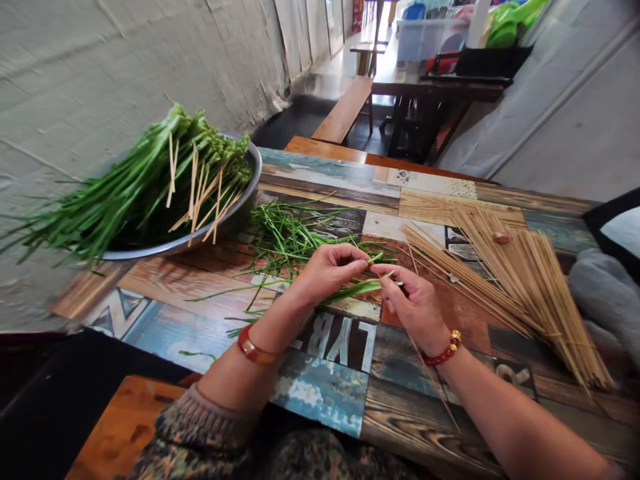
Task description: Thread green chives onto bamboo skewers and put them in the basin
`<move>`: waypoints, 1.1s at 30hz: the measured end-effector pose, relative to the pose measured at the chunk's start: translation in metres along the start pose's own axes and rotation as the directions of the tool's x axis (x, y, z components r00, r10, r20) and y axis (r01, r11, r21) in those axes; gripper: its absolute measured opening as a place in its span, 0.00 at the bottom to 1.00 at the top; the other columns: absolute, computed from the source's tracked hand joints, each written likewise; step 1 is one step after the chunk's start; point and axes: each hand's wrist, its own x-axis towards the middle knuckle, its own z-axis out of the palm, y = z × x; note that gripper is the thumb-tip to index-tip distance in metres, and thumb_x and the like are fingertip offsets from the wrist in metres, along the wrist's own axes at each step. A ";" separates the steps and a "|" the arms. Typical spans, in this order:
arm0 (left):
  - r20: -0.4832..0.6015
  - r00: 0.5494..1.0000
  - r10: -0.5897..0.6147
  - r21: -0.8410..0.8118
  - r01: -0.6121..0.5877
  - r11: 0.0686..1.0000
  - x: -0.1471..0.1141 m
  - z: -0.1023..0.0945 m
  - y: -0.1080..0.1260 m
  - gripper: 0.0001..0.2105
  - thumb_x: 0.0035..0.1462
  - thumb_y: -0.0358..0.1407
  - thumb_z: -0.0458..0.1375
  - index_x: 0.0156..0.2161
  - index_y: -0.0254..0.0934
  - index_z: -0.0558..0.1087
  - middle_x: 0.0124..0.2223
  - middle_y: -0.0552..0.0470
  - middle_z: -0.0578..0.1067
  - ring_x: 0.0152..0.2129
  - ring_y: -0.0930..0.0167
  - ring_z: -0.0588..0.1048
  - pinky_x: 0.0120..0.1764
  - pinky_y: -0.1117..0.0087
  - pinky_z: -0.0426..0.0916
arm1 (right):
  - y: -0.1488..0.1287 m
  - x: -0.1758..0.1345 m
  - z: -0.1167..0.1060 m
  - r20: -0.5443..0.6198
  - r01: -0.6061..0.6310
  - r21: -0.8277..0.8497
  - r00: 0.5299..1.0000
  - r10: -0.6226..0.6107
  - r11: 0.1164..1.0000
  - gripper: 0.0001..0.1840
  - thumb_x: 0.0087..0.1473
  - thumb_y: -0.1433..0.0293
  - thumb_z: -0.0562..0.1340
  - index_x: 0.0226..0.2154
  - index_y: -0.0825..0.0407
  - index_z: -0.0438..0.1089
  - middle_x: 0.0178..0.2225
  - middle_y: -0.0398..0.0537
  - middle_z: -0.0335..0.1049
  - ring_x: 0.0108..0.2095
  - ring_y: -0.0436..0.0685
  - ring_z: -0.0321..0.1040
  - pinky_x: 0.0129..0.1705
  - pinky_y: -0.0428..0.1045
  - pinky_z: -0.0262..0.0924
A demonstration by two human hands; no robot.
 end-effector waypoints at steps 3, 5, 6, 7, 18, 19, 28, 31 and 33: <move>-0.003 1.000 0.008 -0.004 -0.008 1.000 0.000 0.000 0.000 0.09 0.48 0.36 0.62 0.29 0.29 0.76 0.25 0.52 0.74 0.21 0.78 0.68 0.25 0.78 0.61 | 0.002 -0.001 0.000 0.002 0.004 -0.023 1.000 -0.004 1.000 0.15 0.56 0.63 0.57 0.42 0.53 0.73 0.22 0.43 0.68 0.20 0.49 0.61 0.22 0.44 0.57; -0.005 1.000 0.008 -0.015 -0.008 1.000 0.000 0.001 0.000 0.08 0.48 0.35 0.61 0.29 0.30 0.76 0.25 0.53 0.74 0.21 0.78 0.68 0.26 0.77 0.62 | 0.003 -0.002 -0.001 -0.006 0.007 -0.034 1.000 -0.007 0.999 0.16 0.56 0.63 0.57 0.43 0.53 0.73 0.22 0.43 0.68 0.21 0.49 0.62 0.22 0.45 0.57; -0.003 1.000 0.007 -0.021 -0.007 1.000 0.000 0.001 0.000 0.08 0.48 0.35 0.61 0.29 0.30 0.76 0.25 0.53 0.75 0.21 0.78 0.68 0.26 0.77 0.62 | 0.003 -0.003 -0.001 -0.009 0.009 -0.040 1.000 -0.010 0.999 0.16 0.56 0.63 0.57 0.43 0.52 0.73 0.22 0.43 0.68 0.21 0.49 0.62 0.23 0.45 0.58; 0.002 1.000 0.006 -0.027 -0.006 1.000 -0.001 0.001 0.000 0.08 0.48 0.35 0.61 0.29 0.30 0.75 0.25 0.53 0.75 0.21 0.78 0.69 0.27 0.77 0.63 | 0.002 -0.003 -0.001 -0.012 0.011 -0.045 1.000 -0.012 0.999 0.16 0.56 0.63 0.57 0.43 0.52 0.73 0.22 0.44 0.68 0.21 0.50 0.63 0.23 0.45 0.58; 0.005 1.000 -0.018 -0.058 0.018 0.998 -0.001 0.002 -0.001 0.09 0.47 0.36 0.62 0.29 0.29 0.75 0.25 0.53 0.74 0.21 0.78 0.68 0.26 0.78 0.61 | -0.001 -0.002 -0.001 -0.016 0.033 -0.045 0.999 -0.034 0.998 0.15 0.55 0.65 0.57 0.42 0.53 0.75 0.24 0.45 0.70 0.22 0.49 0.64 0.22 0.44 0.57; 0.008 1.000 -0.021 -0.064 0.022 0.998 0.000 0.002 -0.001 0.09 0.47 0.36 0.63 0.29 0.30 0.75 0.25 0.53 0.74 0.21 0.78 0.68 0.25 0.78 0.61 | -0.001 -0.002 -0.001 -0.016 0.032 -0.044 0.999 -0.033 0.999 0.15 0.55 0.65 0.57 0.42 0.53 0.75 0.24 0.45 0.69 0.22 0.49 0.64 0.22 0.44 0.57; 0.020 0.999 -0.038 -0.094 0.040 0.995 -0.001 0.001 -0.001 0.11 0.46 0.38 0.64 0.29 0.29 0.75 0.25 0.53 0.74 0.20 0.79 0.67 0.25 0.78 0.60 | -0.001 -0.002 -0.001 -0.017 0.045 -0.026 0.999 -0.045 0.999 0.15 0.55 0.67 0.57 0.42 0.55 0.75 0.21 0.43 0.67 0.21 0.49 0.63 0.22 0.43 0.57; 0.021 0.999 -0.037 -0.096 0.039 0.995 -0.001 0.002 0.000 0.10 0.46 0.37 0.64 0.29 0.29 0.75 0.24 0.53 0.74 0.20 0.79 0.66 0.25 0.78 0.60 | -0.001 -0.001 -0.001 -0.018 0.045 -0.032 0.999 -0.045 0.998 0.16 0.55 0.67 0.57 0.42 0.55 0.75 0.21 0.43 0.67 0.21 0.48 0.63 0.21 0.43 0.57; 0.026 0.999 -0.029 -0.083 0.031 0.996 -0.001 0.002 0.001 0.09 0.47 0.36 0.63 0.28 0.30 0.75 0.24 0.54 0.74 0.20 0.79 0.67 0.26 0.77 0.61 | -0.001 -0.001 -0.001 -0.020 0.043 -0.040 0.999 -0.044 0.998 0.16 0.55 0.67 0.57 0.42 0.55 0.75 0.21 0.43 0.67 0.20 0.48 0.63 0.21 0.43 0.56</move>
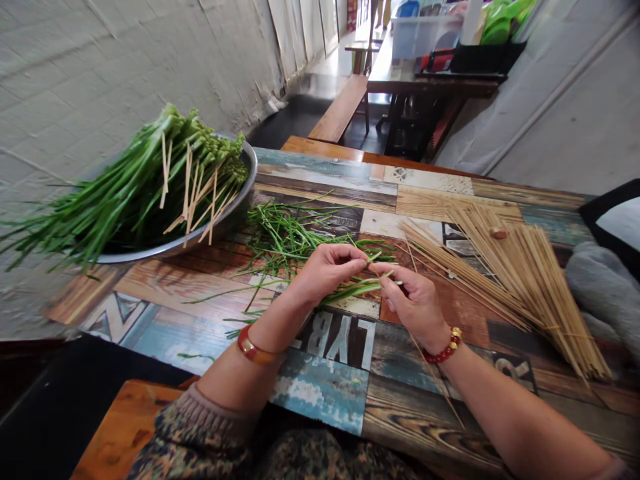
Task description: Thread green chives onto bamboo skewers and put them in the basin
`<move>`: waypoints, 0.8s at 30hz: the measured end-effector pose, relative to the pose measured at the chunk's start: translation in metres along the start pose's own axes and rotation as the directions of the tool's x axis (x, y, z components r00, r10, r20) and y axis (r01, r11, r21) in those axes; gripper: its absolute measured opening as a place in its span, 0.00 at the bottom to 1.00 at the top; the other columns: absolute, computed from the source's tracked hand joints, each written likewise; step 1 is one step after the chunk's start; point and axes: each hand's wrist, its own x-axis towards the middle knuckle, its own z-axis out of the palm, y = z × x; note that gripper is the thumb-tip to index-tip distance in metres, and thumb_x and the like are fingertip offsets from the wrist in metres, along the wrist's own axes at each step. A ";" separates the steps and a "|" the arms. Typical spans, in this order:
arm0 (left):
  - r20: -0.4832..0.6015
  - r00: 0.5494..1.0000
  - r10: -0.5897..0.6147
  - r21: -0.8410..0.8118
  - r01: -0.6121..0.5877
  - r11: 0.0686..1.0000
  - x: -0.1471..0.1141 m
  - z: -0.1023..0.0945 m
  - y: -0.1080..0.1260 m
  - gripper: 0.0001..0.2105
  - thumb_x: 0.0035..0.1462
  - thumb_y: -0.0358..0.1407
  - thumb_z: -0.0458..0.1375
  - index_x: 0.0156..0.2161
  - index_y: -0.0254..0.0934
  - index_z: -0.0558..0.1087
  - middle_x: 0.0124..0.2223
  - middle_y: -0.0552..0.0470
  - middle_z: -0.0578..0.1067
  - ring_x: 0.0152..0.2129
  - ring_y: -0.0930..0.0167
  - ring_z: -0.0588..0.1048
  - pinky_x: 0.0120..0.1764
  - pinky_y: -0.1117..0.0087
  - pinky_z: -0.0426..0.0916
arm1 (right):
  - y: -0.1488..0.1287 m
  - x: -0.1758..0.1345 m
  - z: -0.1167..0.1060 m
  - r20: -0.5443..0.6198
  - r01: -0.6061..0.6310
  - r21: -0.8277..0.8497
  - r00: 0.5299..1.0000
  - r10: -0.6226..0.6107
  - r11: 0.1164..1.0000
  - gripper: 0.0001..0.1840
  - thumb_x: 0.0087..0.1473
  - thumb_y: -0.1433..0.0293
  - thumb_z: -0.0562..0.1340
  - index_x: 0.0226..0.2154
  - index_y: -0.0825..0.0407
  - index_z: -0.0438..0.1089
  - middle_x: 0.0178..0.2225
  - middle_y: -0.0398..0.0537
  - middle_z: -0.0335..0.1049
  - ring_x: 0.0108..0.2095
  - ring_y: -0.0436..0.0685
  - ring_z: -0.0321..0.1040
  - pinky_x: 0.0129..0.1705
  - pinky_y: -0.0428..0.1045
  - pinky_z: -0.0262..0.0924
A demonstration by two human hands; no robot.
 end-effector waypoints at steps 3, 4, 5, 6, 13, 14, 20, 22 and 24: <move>0.003 0.999 0.037 0.049 -0.037 0.998 0.000 0.000 0.000 0.08 0.48 0.36 0.62 0.28 0.30 0.75 0.24 0.54 0.73 0.21 0.78 0.67 0.27 0.77 0.62 | 0.000 0.000 0.000 0.005 -0.003 -0.010 1.000 0.003 1.000 0.15 0.55 0.67 0.57 0.41 0.55 0.75 0.20 0.42 0.67 0.20 0.49 0.63 0.20 0.43 0.56; 0.003 0.999 0.053 0.067 -0.053 0.996 0.000 -0.001 0.000 0.08 0.48 0.36 0.62 0.28 0.30 0.75 0.24 0.54 0.73 0.21 0.78 0.68 0.28 0.76 0.62 | 0.000 0.000 0.000 0.006 -0.003 -0.013 1.000 0.003 1.000 0.15 0.55 0.67 0.57 0.41 0.55 0.75 0.20 0.42 0.66 0.20 0.49 0.63 0.20 0.43 0.56; 0.002 0.998 0.067 0.081 -0.067 0.994 0.000 -0.001 0.000 0.08 0.48 0.35 0.62 0.28 0.30 0.75 0.24 0.54 0.73 0.22 0.78 0.68 0.28 0.76 0.62 | -0.001 0.000 0.000 0.007 -0.003 -0.015 1.000 0.003 1.000 0.15 0.55 0.67 0.57 0.41 0.55 0.75 0.20 0.42 0.66 0.20 0.49 0.63 0.20 0.43 0.55; 0.005 0.997 0.078 0.091 -0.078 0.993 0.000 -0.001 0.000 0.08 0.48 0.36 0.62 0.28 0.30 0.75 0.25 0.54 0.73 0.22 0.77 0.68 0.29 0.76 0.62 | -0.001 0.000 0.000 0.009 -0.003 -0.018 1.000 0.003 1.000 0.15 0.55 0.67 0.56 0.40 0.55 0.75 0.19 0.42 0.66 0.19 0.48 0.62 0.19 0.43 0.55; 0.027 0.998 0.059 0.069 -0.061 0.996 0.000 -0.001 0.000 0.08 0.48 0.35 0.62 0.27 0.29 0.75 0.24 0.54 0.72 0.21 0.78 0.66 0.28 0.76 0.61 | -0.002 0.000 0.000 0.017 0.006 -0.012 1.000 -0.006 1.000 0.13 0.55 0.67 0.57 0.39 0.54 0.74 0.19 0.40 0.63 0.17 0.47 0.59 0.18 0.43 0.54; 0.026 0.998 0.050 0.066 -0.052 0.996 0.000 -0.001 0.000 0.08 0.48 0.35 0.62 0.27 0.29 0.75 0.23 0.54 0.72 0.21 0.79 0.65 0.28 0.76 0.60 | -0.002 0.001 0.000 0.018 0.005 -0.003 1.000 -0.005 1.000 0.12 0.55 0.67 0.57 0.39 0.54 0.73 0.20 0.40 0.64 0.18 0.47 0.59 0.18 0.43 0.54; 0.002 1.000 0.017 0.071 -0.017 0.997 -0.001 0.000 0.000 0.09 0.47 0.36 0.62 0.26 0.29 0.74 0.21 0.57 0.68 0.18 0.80 0.61 0.25 0.77 0.56 | 0.000 0.000 0.003 -0.013 0.005 0.080 1.000 -0.004 0.997 0.19 0.54 0.68 0.59 0.50 0.51 0.64 0.25 0.39 0.65 0.19 0.46 0.58 0.20 0.43 0.55; 0.008 1.000 0.018 0.082 -0.018 0.996 -0.001 0.000 0.000 0.09 0.47 0.36 0.62 0.26 0.29 0.74 0.21 0.56 0.68 0.19 0.80 0.61 0.24 0.77 0.55 | 0.000 -0.001 0.002 -0.002 0.022 0.061 1.000 -0.022 0.998 0.23 0.55 0.69 0.59 0.54 0.50 0.62 0.25 0.38 0.64 0.19 0.46 0.56 0.21 0.44 0.54; 0.021 1.000 0.018 0.088 -0.020 0.996 0.000 -0.001 0.000 0.09 0.47 0.36 0.62 0.26 0.28 0.74 0.21 0.56 0.69 0.19 0.80 0.61 0.24 0.77 0.54 | 0.000 -0.001 0.002 0.014 0.039 0.043 0.999 -0.040 0.998 0.24 0.56 0.70 0.58 0.55 0.49 0.61 0.24 0.37 0.62 0.20 0.47 0.55 0.22 0.44 0.53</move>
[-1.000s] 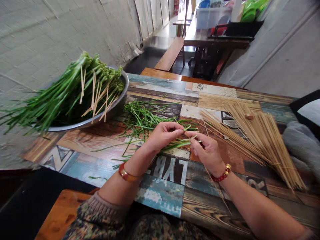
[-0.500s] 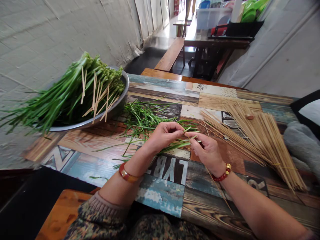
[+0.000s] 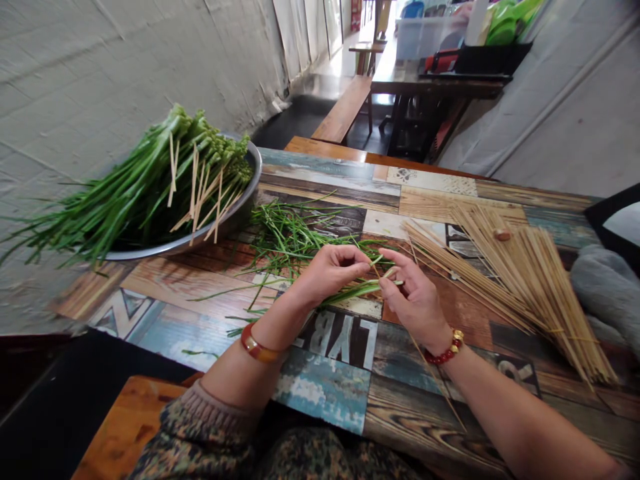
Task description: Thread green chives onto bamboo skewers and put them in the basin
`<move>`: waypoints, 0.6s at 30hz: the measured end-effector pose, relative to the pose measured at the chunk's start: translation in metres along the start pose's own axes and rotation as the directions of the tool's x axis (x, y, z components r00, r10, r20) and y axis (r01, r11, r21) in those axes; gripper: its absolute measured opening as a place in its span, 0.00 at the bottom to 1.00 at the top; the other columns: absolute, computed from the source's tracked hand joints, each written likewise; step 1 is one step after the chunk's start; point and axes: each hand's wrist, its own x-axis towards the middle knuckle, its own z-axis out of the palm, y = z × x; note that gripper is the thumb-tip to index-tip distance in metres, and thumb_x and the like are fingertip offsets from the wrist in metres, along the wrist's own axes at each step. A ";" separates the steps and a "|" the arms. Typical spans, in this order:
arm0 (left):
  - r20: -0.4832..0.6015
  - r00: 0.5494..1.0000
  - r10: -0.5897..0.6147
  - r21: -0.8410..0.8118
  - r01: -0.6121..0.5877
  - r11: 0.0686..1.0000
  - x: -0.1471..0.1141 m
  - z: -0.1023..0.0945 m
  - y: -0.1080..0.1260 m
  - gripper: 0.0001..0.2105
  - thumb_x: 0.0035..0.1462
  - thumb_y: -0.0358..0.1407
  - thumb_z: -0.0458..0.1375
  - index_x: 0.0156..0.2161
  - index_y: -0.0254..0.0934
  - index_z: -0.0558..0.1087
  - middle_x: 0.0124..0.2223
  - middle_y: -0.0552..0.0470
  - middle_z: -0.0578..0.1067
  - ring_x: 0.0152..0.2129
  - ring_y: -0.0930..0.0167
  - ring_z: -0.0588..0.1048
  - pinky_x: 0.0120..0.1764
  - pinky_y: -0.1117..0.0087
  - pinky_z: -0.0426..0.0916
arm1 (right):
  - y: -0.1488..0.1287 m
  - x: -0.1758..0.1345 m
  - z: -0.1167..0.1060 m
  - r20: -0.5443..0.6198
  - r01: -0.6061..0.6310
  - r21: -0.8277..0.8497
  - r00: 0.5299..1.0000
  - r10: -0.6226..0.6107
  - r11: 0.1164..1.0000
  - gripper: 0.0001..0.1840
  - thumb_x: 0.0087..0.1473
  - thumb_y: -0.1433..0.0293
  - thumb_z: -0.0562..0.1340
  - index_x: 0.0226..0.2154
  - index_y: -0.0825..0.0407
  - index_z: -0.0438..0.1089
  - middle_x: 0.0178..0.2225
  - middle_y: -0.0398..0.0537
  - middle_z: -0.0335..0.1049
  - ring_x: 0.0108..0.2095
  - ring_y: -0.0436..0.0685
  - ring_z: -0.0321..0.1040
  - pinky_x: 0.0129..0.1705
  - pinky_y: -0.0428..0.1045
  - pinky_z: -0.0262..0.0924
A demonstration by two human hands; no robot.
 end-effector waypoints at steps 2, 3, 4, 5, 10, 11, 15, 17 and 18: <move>0.015 1.000 0.001 -0.002 -0.001 1.000 0.000 0.000 0.000 0.09 0.47 0.36 0.62 0.26 0.28 0.74 0.21 0.56 0.68 0.19 0.80 0.61 0.24 0.77 0.54 | 0.000 0.000 -0.001 0.009 0.014 -0.012 1.000 -0.014 1.000 0.23 0.56 0.70 0.58 0.55 0.48 0.62 0.25 0.38 0.62 0.20 0.47 0.55 0.22 0.45 0.53; 0.022 1.000 0.001 -0.005 -0.001 1.000 0.000 -0.001 -0.001 0.10 0.47 0.36 0.62 0.26 0.28 0.74 0.21 0.56 0.68 0.19 0.80 0.61 0.24 0.77 0.54 | 0.000 0.000 -0.001 0.011 0.020 -0.019 1.000 -0.020 1.000 0.23 0.56 0.70 0.58 0.55 0.48 0.62 0.25 0.38 0.62 0.21 0.47 0.55 0.23 0.45 0.54; 0.030 1.000 -0.001 -0.007 0.002 1.000 0.000 -0.001 -0.001 0.10 0.47 0.37 0.62 0.26 0.29 0.74 0.21 0.56 0.68 0.18 0.80 0.61 0.24 0.77 0.54 | 0.000 0.000 -0.001 0.013 0.029 -0.027 1.000 -0.029 0.999 0.23 0.56 0.71 0.58 0.55 0.48 0.62 0.25 0.38 0.62 0.21 0.48 0.56 0.24 0.45 0.55; 0.040 0.999 -0.005 -0.007 0.005 1.000 0.000 -0.001 -0.001 0.10 0.47 0.37 0.62 0.26 0.29 0.74 0.21 0.56 0.68 0.18 0.80 0.60 0.24 0.77 0.54 | 0.000 0.000 -0.001 0.014 0.038 -0.035 0.999 -0.038 0.999 0.22 0.56 0.71 0.58 0.54 0.48 0.62 0.25 0.39 0.63 0.22 0.48 0.57 0.25 0.46 0.56; 0.101 0.995 -0.002 -0.004 0.003 1.000 0.000 -0.001 -0.005 0.11 0.47 0.38 0.62 0.26 0.28 0.74 0.23 0.54 0.70 0.21 0.79 0.63 0.26 0.76 0.56 | 0.002 0.001 0.000 0.006 0.048 -0.058 0.999 -0.048 0.997 0.17 0.56 0.70 0.58 0.49 0.49 0.63 0.24 0.38 0.63 0.22 0.49 0.59 0.25 0.46 0.56; 0.120 0.993 0.000 0.001 0.000 1.000 0.000 0.000 -0.006 0.11 0.47 0.38 0.62 0.26 0.28 0.73 0.24 0.54 0.70 0.21 0.79 0.64 0.26 0.76 0.56 | 0.002 0.001 0.000 0.003 0.039 -0.056 0.999 -0.039 0.998 0.16 0.56 0.69 0.58 0.48 0.49 0.63 0.24 0.38 0.63 0.21 0.49 0.59 0.24 0.46 0.56; 0.157 0.988 0.005 0.026 -0.009 1.000 0.001 0.003 -0.009 0.11 0.48 0.38 0.61 0.26 0.28 0.73 0.25 0.54 0.70 0.22 0.78 0.64 0.28 0.76 0.57 | 0.003 0.002 0.000 -0.029 0.011 -0.029 1.000 -0.012 1.000 0.12 0.55 0.67 0.59 0.44 0.49 0.64 0.25 0.39 0.65 0.22 0.48 0.61 0.23 0.45 0.57; 0.138 0.990 0.018 0.041 -0.024 0.999 0.001 0.003 -0.010 0.12 0.49 0.39 0.61 0.28 0.28 0.73 0.26 0.53 0.70 0.23 0.77 0.65 0.28 0.76 0.58 | 0.004 0.003 0.000 -0.041 -0.003 -0.014 0.999 0.002 1.000 0.12 0.54 0.66 0.60 0.43 0.49 0.64 0.26 0.40 0.66 0.23 0.49 0.63 0.24 0.45 0.59; 0.129 0.991 0.025 0.050 -0.032 0.998 0.001 0.002 -0.010 0.13 0.49 0.40 0.60 0.29 0.28 0.74 0.27 0.53 0.71 0.23 0.77 0.66 0.28 0.76 0.59 | 0.004 0.004 -0.001 -0.043 -0.011 -0.010 0.999 0.011 1.000 0.12 0.54 0.65 0.60 0.42 0.49 0.64 0.26 0.41 0.67 0.23 0.49 0.64 0.24 0.45 0.59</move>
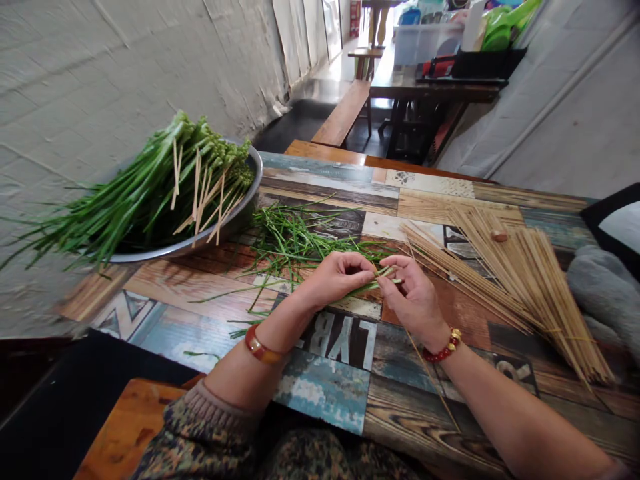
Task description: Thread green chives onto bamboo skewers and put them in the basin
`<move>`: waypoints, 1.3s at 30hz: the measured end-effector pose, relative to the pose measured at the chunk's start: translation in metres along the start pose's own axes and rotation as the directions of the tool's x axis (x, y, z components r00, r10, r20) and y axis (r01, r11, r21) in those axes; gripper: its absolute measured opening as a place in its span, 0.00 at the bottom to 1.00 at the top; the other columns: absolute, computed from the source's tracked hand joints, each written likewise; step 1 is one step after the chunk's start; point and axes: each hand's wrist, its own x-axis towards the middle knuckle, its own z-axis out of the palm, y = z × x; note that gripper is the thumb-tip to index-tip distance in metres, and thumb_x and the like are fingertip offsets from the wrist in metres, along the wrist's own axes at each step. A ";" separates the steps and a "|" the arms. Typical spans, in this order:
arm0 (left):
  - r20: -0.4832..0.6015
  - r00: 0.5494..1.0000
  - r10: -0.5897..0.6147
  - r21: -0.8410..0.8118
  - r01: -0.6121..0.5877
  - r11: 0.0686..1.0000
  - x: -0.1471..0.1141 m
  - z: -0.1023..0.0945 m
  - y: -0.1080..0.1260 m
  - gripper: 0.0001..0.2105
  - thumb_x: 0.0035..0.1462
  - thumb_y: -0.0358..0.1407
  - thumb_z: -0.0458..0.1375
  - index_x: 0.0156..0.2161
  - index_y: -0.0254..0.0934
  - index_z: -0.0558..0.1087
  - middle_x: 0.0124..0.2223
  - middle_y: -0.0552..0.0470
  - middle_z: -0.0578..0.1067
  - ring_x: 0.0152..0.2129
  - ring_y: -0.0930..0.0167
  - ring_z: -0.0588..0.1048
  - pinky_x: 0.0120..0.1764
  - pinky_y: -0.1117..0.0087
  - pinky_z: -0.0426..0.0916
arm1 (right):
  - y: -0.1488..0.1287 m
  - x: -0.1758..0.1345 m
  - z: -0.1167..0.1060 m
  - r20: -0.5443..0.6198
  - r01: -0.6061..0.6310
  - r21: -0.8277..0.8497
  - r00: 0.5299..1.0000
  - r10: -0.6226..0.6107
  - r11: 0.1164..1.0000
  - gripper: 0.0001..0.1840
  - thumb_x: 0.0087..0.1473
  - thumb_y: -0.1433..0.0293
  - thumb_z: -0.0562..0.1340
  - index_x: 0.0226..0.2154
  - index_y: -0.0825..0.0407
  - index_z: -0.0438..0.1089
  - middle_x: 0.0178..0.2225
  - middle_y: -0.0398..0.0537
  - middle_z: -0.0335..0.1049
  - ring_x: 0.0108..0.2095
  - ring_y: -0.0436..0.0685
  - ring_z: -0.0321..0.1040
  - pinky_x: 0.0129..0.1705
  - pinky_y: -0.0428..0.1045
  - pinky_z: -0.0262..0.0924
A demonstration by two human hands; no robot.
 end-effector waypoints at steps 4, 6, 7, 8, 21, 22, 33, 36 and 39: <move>0.028 0.999 0.040 0.115 -0.043 0.992 0.001 -0.003 0.001 0.13 0.53 0.40 0.58 0.35 0.29 0.74 0.29 0.51 0.71 0.25 0.75 0.67 0.29 0.75 0.60 | 0.000 0.001 -0.001 0.016 -0.019 0.016 1.000 0.019 1.000 0.13 0.54 0.65 0.60 0.43 0.49 0.63 0.28 0.42 0.68 0.23 0.50 0.65 0.24 0.45 0.61; 0.065 0.993 0.103 0.216 -0.114 0.970 0.001 -0.004 0.001 0.12 0.54 0.39 0.58 0.35 0.30 0.75 0.31 0.50 0.72 0.29 0.73 0.68 0.33 0.74 0.63 | 0.000 0.001 -0.002 0.032 -0.020 0.032 0.999 0.019 0.999 0.14 0.54 0.65 0.60 0.44 0.49 0.63 0.28 0.41 0.68 0.22 0.49 0.64 0.24 0.46 0.61; 0.085 0.987 0.135 0.255 -0.153 0.955 0.002 -0.005 0.001 0.11 0.54 0.39 0.58 0.34 0.31 0.75 0.32 0.49 0.73 0.31 0.72 0.69 0.36 0.73 0.63 | 0.001 0.001 -0.001 0.039 -0.021 0.042 0.999 0.020 0.999 0.15 0.54 0.65 0.60 0.45 0.49 0.62 0.28 0.41 0.68 0.22 0.49 0.64 0.24 0.46 0.61; 0.099 0.982 0.158 0.276 -0.180 0.944 0.002 -0.005 0.001 0.10 0.54 0.38 0.58 0.33 0.31 0.75 0.33 0.49 0.73 0.33 0.72 0.69 0.38 0.72 0.64 | 0.001 0.001 -0.001 0.044 -0.026 0.050 0.999 0.023 0.998 0.15 0.55 0.65 0.60 0.46 0.49 0.62 0.27 0.40 0.68 0.21 0.49 0.64 0.24 0.46 0.61; 0.014 0.999 0.052 0.163 -0.054 0.985 -0.002 0.002 -0.002 0.14 0.58 0.40 0.53 0.26 0.32 0.67 0.20 0.57 0.65 0.19 0.78 0.62 0.25 0.77 0.57 | -0.001 -0.003 -0.007 0.113 0.078 -0.239 0.992 -0.052 0.968 0.15 0.59 0.60 0.55 0.26 0.51 0.69 0.18 0.41 0.63 0.19 0.50 0.60 0.22 0.46 0.54; 0.017 0.998 0.056 0.172 -0.058 0.983 -0.001 0.002 -0.003 0.14 0.58 0.40 0.53 0.24 0.32 0.66 0.20 0.57 0.64 0.19 0.78 0.62 0.25 0.77 0.57 | -0.001 -0.004 -0.007 0.107 0.092 -0.253 0.992 -0.066 0.963 0.15 0.58 0.60 0.55 0.26 0.50 0.69 0.18 0.41 0.63 0.20 0.50 0.60 0.23 0.46 0.55; 0.041 0.987 0.153 0.420 -0.156 0.894 -0.001 0.004 -0.010 0.13 0.58 0.36 0.50 0.24 0.32 0.67 0.22 0.57 0.63 0.21 0.78 0.60 0.26 0.77 0.56 | 0.009 -0.001 -0.001 0.165 -0.131 -0.002 0.978 0.130 0.991 0.20 0.56 0.53 0.58 0.26 0.52 0.65 0.18 0.40 0.64 0.15 0.48 0.59 0.17 0.44 0.54; 0.101 0.975 0.198 0.500 -0.222 0.837 -0.003 0.005 -0.007 0.10 0.58 0.36 0.52 0.32 0.31 0.72 0.27 0.55 0.70 0.25 0.76 0.65 0.29 0.77 0.59 | 0.006 0.000 0.000 0.137 -0.145 0.038 0.981 0.138 0.989 0.20 0.54 0.51 0.59 0.27 0.52 0.64 0.18 0.40 0.65 0.14 0.47 0.60 0.17 0.44 0.55; 0.165 0.965 0.203 0.567 -0.261 0.781 -0.008 0.008 0.000 0.10 0.56 0.34 0.54 0.41 0.31 0.73 0.35 0.49 0.76 0.32 0.71 0.72 0.36 0.74 0.64 | 0.006 0.001 0.000 0.102 -0.140 0.106 0.986 0.130 0.984 0.20 0.55 0.51 0.58 0.30 0.52 0.64 0.18 0.38 0.65 0.14 0.47 0.60 0.17 0.43 0.55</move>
